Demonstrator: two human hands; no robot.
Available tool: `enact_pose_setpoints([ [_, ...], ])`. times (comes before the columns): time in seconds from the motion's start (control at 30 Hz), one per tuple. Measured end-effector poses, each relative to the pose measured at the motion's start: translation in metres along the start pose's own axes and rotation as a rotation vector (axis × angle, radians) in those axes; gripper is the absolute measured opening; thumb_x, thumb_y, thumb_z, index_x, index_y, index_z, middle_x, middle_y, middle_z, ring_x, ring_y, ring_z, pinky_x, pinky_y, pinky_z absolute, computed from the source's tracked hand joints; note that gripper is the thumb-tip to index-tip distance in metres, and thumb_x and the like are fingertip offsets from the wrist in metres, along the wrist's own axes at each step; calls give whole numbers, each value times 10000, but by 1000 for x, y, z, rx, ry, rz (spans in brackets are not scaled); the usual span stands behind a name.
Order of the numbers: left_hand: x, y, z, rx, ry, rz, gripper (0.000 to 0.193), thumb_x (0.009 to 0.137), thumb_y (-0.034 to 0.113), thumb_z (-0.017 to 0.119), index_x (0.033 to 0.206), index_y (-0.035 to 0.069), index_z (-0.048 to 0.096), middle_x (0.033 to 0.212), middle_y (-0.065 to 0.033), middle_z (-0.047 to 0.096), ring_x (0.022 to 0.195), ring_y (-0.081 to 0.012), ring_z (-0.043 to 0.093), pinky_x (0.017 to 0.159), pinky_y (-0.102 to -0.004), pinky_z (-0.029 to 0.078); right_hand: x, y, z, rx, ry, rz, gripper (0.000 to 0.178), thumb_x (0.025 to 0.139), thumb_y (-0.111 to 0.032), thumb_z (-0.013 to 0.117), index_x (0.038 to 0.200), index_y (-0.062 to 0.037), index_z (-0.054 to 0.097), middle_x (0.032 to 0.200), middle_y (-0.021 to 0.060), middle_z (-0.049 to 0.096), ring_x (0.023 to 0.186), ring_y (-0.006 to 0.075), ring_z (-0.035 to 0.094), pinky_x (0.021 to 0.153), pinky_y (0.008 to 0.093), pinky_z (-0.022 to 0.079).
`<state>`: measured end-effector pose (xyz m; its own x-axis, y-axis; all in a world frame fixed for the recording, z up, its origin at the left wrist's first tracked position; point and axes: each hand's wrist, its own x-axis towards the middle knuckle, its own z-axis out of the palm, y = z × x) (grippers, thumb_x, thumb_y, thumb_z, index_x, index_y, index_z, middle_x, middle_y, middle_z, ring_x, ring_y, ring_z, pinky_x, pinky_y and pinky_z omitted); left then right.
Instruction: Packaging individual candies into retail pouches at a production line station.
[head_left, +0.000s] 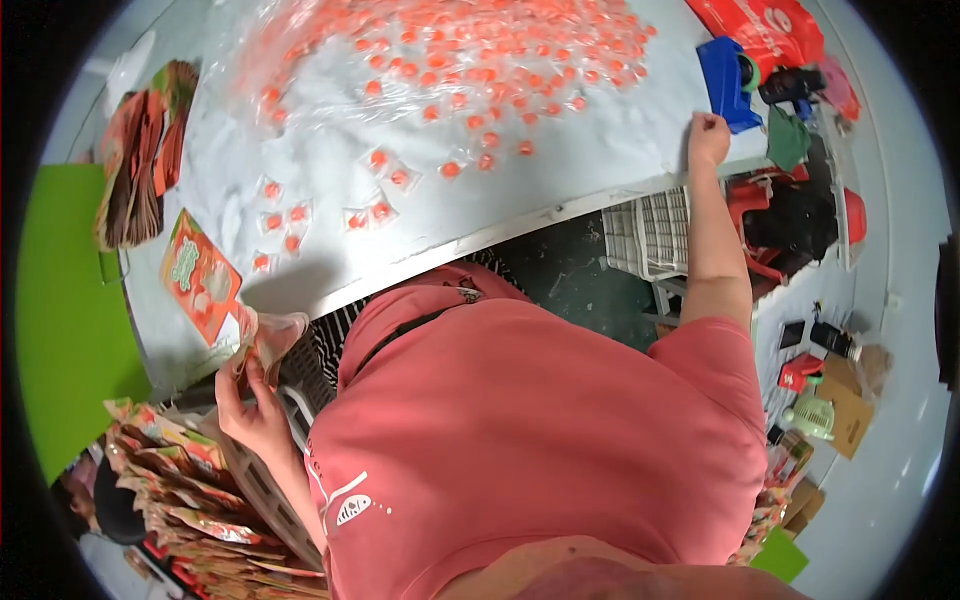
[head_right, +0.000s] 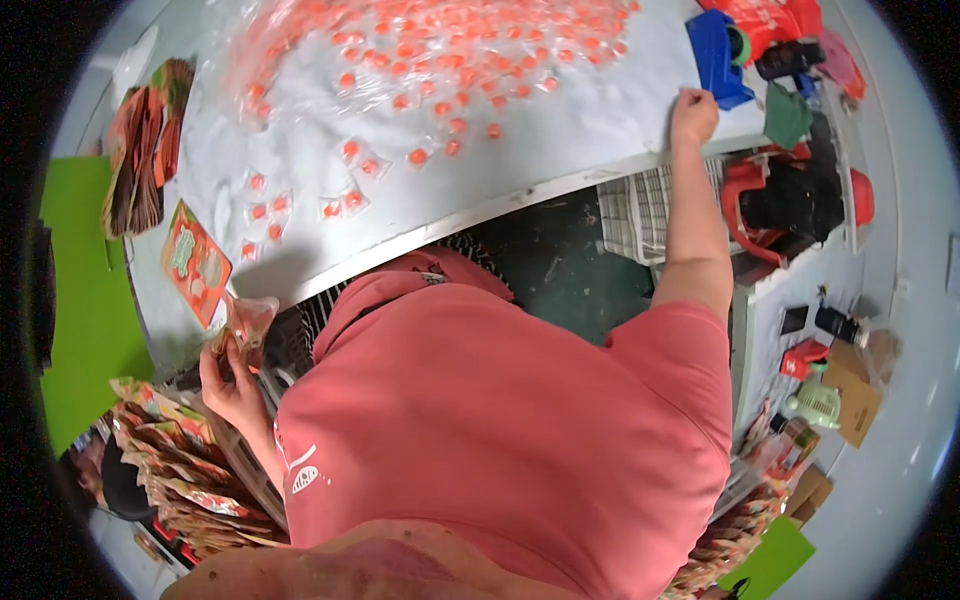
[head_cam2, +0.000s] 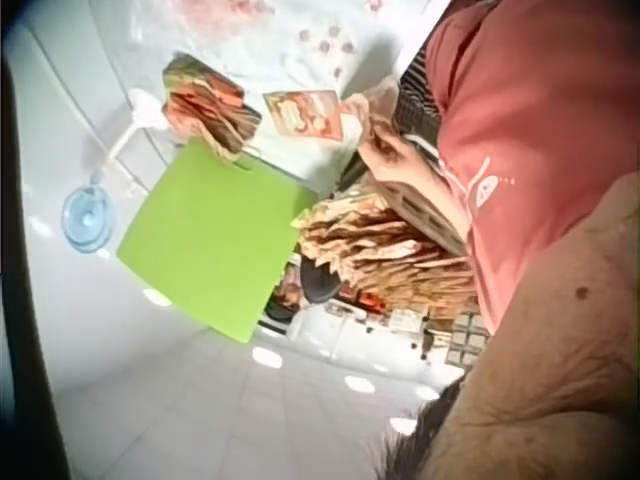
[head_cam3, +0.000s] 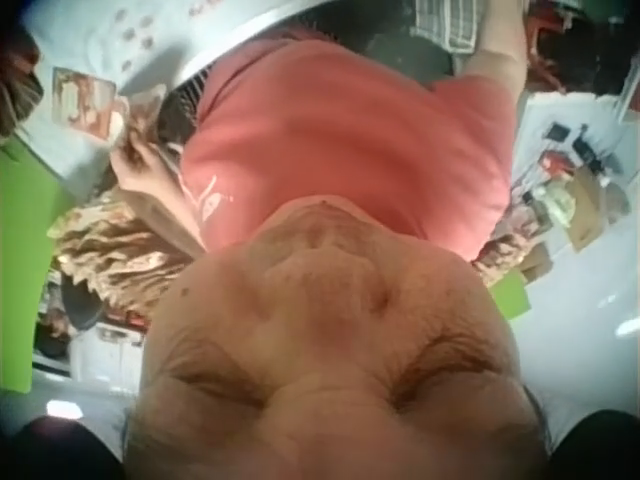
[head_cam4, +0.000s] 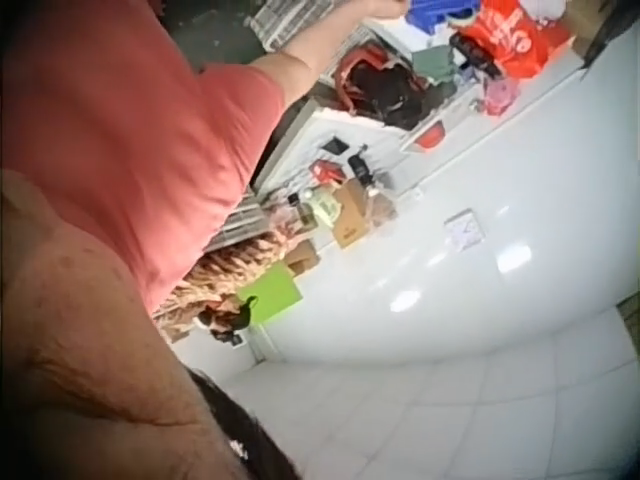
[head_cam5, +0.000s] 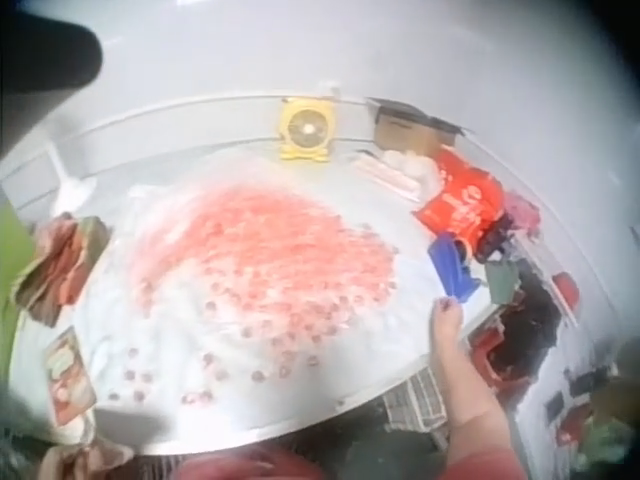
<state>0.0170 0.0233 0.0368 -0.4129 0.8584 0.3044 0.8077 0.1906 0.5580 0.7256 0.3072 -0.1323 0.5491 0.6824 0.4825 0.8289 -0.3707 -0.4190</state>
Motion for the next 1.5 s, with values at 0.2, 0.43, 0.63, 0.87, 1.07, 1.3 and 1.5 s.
enact_pose_setpoints([
  [0.2, 2, 4, -7, 76, 1, -5, 112, 914, 79, 683, 995, 2, 671, 856, -77, 692, 695, -143, 624, 663, -277, 516, -17, -33, -16, -319, 226, -80, 299, 863, -243, 661, 1126, -102, 681, 1029, 172, 619, 965, 334, 595, 807, 463, 500],
  [0.43, 2, 3, -4, 60, -5, -53, 121, 911, 54, 677, 1018, 0, 666, 871, -83, 695, 703, -150, 646, 673, -283, 527, -147, -222, -61, 681, -230, -561, 231, 858, -11, 637, 1087, -20, 659, 1011, 110, 663, 847, 233, 627, 760, 312, 508],
  [0.63, 4, 3, -7, 61, 20, 58, 136, 898, 33, 679, 1031, 9, 672, 875, -87, 688, 718, -158, 659, 683, -289, 534, -218, -317, -72, 698, -626, -960, 270, 821, -32, 673, 1091, -40, 653, 1084, 106, 629, 897, 293, 631, 760, 348, 525],
  [0.87, -10, -8, -10, -1, 23, -38, 133, 915, 36, 662, 1046, 18, 677, 881, -88, 691, 727, -153, 665, 689, -287, 534, -233, -315, -45, 452, -728, -1025, 217, 842, -73, 680, 1055, -42, 653, 1019, 119, 625, 816, 267, 638, 717, 342, 523],
  [1.07, -8, 0, -9, -12, -7, -62, 131, 925, 59, 657, 1048, 20, 677, 874, -84, 687, 715, -157, 663, 686, -284, 529, -245, -340, -39, 853, -827, -610, 188, 872, -61, 666, 1059, -35, 666, 1008, 103, 627, 784, 212, 662, 669, 313, 526],
  [1.3, -10, -1, -10, -11, 13, -54, 121, 921, 53, 658, 1036, 22, 675, 880, -80, 689, 708, -152, 662, 679, -282, 530, -261, -346, -25, 898, -601, -774, 242, 872, -58, 670, 1113, -36, 662, 1173, 125, 606, 875, 198, 663, 780, 306, 529],
  [1.5, -8, 2, -12, 31, 32, -25, 110, 919, 44, 656, 1024, 18, 673, 867, -81, 688, 714, -152, 663, 682, -281, 532, -279, -358, -24, 794, -691, -834, 599, 817, -342, 765, 1329, -113, 554, 1437, 172, 426, 1314, 341, 435, 1047, 468, 399],
])
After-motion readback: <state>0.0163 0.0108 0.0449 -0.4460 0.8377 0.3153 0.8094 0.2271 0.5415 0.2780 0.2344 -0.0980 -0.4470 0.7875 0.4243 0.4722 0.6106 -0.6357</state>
